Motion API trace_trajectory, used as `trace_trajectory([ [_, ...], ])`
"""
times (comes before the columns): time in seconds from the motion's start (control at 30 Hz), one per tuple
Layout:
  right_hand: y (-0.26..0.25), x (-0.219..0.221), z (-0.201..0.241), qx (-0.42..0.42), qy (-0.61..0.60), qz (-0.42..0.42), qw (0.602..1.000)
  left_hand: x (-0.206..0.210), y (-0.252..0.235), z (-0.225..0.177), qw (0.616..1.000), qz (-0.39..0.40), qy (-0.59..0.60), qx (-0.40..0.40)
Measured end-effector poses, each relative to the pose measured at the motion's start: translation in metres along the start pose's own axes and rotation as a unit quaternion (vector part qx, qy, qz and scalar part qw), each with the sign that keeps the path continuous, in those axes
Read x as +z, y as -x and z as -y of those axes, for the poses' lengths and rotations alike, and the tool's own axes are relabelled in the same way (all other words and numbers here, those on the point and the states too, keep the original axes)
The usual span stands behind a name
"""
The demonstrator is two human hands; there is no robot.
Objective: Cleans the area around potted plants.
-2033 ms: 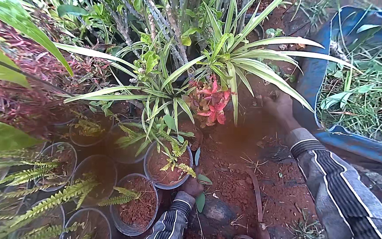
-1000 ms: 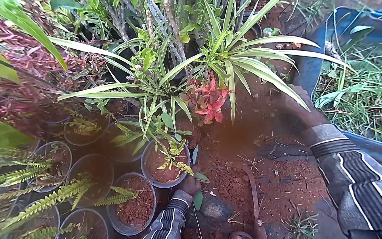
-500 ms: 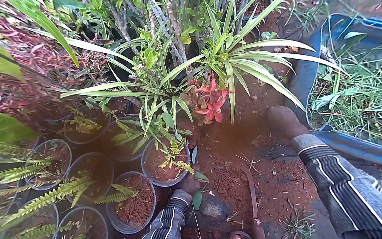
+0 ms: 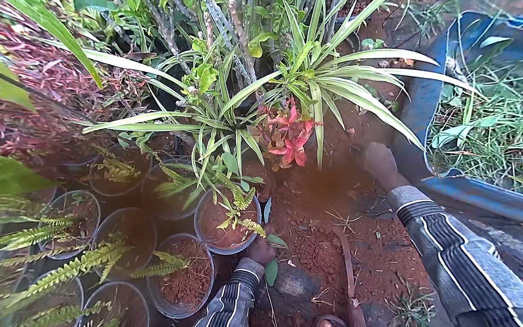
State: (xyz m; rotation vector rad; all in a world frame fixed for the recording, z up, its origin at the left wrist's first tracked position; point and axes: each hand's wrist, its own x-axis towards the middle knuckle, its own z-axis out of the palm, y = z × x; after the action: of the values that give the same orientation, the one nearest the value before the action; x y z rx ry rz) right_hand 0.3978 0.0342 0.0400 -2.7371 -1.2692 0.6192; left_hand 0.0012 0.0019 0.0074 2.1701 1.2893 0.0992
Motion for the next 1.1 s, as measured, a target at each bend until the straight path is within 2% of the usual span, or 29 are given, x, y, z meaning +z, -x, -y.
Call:
trace_trajectory([
  [0.13,-0.005,0.006,0.005,-0.002,0.031,-0.003,0.999,0.003,0.000,0.002,0.999,-0.040,0.004,0.029],
  [0.27,-0.012,-0.007,0.010,0.028,0.079,0.071,0.994,0.001,0.000,0.000,1.000,-0.017,0.004,0.015],
  [0.33,-0.013,-0.014,0.003,0.013,0.040,0.117,0.992,0.000,-0.001,0.000,1.000,-0.009,0.002,0.011],
  [0.4,0.010,-0.025,0.000,-0.037,-0.080,0.169,0.982,-0.002,-0.001,-0.001,1.000,0.009,0.003,0.001],
  [0.47,0.068,-0.030,0.006,-0.072,-0.243,0.220,0.942,-0.006,-0.001,-0.002,0.999,0.043,0.006,-0.021],
  [0.53,0.124,-0.012,-0.001,-0.098,-0.369,0.304,0.873,-0.006,-0.003,-0.004,0.998,0.049,0.011,-0.024],
  [0.6,0.178,0.016,-0.002,-0.103,-0.450,0.366,0.808,-0.004,-0.003,-0.002,0.999,0.042,-0.004,-0.021],
  [0.67,0.223,0.038,0.009,-0.091,-0.520,0.387,0.756,-0.003,-0.002,-0.001,0.999,0.035,-0.018,-0.017],
  [0.73,0.256,0.055,0.026,-0.036,-0.602,0.361,0.711,-0.002,-0.004,-0.001,1.000,0.023,-0.004,-0.007],
  [0.8,0.278,0.066,0.041,0.024,-0.670,0.295,0.681,-0.004,-0.007,-0.003,1.000,0.024,0.015,-0.011],
  [0.9,0.295,0.078,0.058,0.072,-0.694,0.183,0.692,-0.019,-0.010,-0.009,0.995,0.072,0.055,-0.051],
  [0.97,0.303,0.083,0.065,0.112,-0.706,0.133,0.687,-0.031,-0.003,-0.026,0.986,0.051,0.153,-0.051],
  [1.03,0.312,0.082,0.074,0.166,-0.747,0.114,0.633,-0.036,0.009,-0.057,0.974,0.000,0.228,-0.007],
  [1.1,0.317,0.073,0.090,0.239,-0.800,0.096,0.542,-0.038,0.022,-0.096,0.969,0.005,0.241,0.059],
])
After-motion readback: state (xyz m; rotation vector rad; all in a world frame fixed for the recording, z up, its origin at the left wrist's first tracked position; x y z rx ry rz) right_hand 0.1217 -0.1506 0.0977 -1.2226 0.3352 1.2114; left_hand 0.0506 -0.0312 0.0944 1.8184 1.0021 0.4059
